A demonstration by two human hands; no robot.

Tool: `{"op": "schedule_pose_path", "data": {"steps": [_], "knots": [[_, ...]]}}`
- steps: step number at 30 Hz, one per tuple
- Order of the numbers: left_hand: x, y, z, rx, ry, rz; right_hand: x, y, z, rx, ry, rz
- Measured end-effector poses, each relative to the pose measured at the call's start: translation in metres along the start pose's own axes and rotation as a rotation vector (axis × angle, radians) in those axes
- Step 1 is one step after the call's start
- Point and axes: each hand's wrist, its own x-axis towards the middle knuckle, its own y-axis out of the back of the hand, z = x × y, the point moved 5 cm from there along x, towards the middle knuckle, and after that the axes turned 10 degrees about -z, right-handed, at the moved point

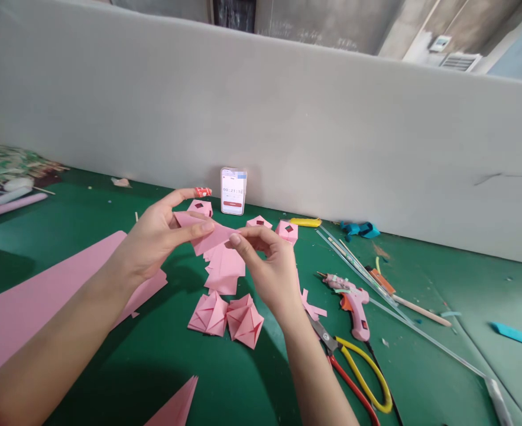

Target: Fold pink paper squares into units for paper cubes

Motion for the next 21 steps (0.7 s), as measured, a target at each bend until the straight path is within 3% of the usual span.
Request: {"op": "schedule_pose_path", "data": {"steps": [7,13,21], "knots": [[-0.002,-0.002,-0.001,0.099,0.058,-0.025,0.0,0.002,-0.002,0.058,-0.016,0.078],[0.001,-0.004,0.0,0.059,0.019,-0.034,0.0,0.007,0.003,0.09,-0.056,0.175],[0.0,0.001,-0.001,0.102,0.008,0.018,0.0,-0.006,-0.001,-0.134,0.058,-0.045]]}}
